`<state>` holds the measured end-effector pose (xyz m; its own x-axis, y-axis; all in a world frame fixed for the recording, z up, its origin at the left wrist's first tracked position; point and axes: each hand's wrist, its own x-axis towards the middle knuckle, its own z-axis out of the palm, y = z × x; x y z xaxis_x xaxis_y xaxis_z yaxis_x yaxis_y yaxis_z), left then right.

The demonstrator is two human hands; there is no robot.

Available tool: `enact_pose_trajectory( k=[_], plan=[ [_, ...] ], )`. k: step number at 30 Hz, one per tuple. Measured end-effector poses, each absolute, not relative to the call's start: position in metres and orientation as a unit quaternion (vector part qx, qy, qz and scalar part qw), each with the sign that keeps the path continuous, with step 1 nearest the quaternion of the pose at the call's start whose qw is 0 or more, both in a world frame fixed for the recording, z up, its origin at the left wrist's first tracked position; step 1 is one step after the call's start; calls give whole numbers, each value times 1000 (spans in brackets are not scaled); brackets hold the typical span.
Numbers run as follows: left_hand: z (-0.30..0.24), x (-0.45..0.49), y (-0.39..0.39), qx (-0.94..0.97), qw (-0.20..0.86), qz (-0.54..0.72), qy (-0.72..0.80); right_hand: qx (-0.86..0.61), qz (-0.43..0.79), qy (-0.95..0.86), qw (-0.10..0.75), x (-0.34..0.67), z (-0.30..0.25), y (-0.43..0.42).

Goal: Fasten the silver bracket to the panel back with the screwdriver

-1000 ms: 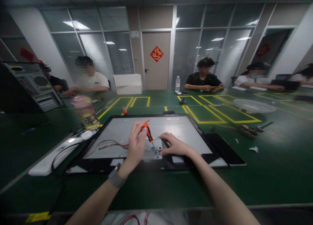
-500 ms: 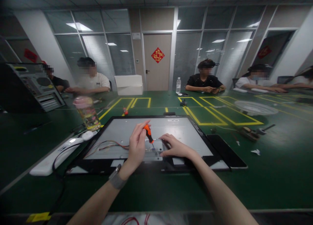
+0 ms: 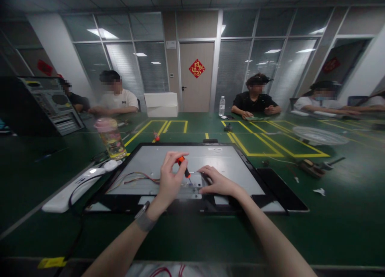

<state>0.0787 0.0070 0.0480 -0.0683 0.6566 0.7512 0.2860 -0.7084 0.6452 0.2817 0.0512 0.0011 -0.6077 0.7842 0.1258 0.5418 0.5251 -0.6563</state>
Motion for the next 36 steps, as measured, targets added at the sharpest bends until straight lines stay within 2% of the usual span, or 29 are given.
enact_pose_trajectory(
  k=[6,11,16,23,28,36],
  plan=[
    [44,78,8,686,192,626,318,-391,292,-849,205,282,2,51],
    [45,78,10,685,157,631,330,-388,289,-851,206,281,2,51],
    [47,77,10,694,198,617,314,-389,291,-850,206,282,1,51],
    [47,75,13,677,153,633,343,-388,290,-851,204,282,1,52],
    [46,73,13,690,200,615,326,-384,289,-852,208,283,0,52],
    [50,77,10,698,123,623,332,-392,290,-849,202,283,1,52]
  ],
)
